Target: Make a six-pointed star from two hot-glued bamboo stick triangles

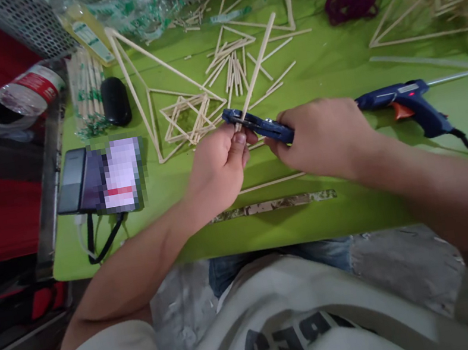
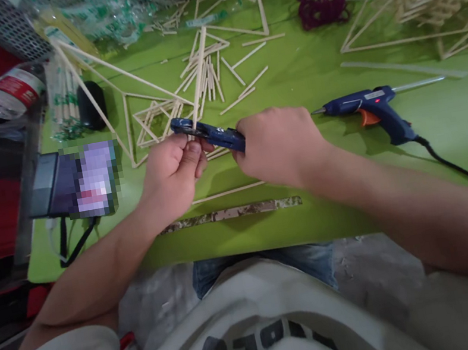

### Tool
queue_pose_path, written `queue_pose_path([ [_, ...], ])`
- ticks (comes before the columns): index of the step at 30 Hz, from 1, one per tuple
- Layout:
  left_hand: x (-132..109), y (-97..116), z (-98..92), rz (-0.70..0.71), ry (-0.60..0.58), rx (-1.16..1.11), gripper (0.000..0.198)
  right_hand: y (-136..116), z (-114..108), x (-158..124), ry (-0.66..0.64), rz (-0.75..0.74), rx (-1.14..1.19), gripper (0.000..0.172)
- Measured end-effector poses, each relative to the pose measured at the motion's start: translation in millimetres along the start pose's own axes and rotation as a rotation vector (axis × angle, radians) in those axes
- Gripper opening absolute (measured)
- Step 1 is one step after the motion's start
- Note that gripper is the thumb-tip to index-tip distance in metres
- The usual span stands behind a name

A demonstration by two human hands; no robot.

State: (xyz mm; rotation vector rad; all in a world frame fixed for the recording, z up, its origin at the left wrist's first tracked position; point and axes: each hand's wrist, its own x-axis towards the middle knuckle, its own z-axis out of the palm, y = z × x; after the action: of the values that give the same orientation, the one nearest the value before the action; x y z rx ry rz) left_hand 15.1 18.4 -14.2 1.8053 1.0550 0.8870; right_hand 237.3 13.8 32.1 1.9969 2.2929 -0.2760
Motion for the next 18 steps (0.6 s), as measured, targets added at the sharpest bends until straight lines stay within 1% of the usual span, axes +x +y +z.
queue_pose_path([
  [3,1.3,1.0,-1.9,-0.011,-0.014,-0.008,0.054,1.0,1.3,0.9,-0.003,0.011,0.033,0.037],
  [8,3.3,0.0,-5.4,0.003,-0.034,-0.016,0.050,1.8,4.1,3.1,0.037,0.013,0.060,0.037],
  [13,5.3,-1.7,-6.6,-0.011,-0.049,-0.048,0.049,3.5,7.1,6.2,0.038,0.011,0.088,0.038],
  [15,5.1,0.0,-7.0,-0.007,-0.046,-0.061,0.050,2.4,6.1,5.9,0.051,0.002,0.100,0.041],
  [18,4.1,4.5,-9.1,-0.006,-0.036,-0.061,0.050,-0.1,4.3,5.3,0.054,-0.004,0.122,0.050],
])
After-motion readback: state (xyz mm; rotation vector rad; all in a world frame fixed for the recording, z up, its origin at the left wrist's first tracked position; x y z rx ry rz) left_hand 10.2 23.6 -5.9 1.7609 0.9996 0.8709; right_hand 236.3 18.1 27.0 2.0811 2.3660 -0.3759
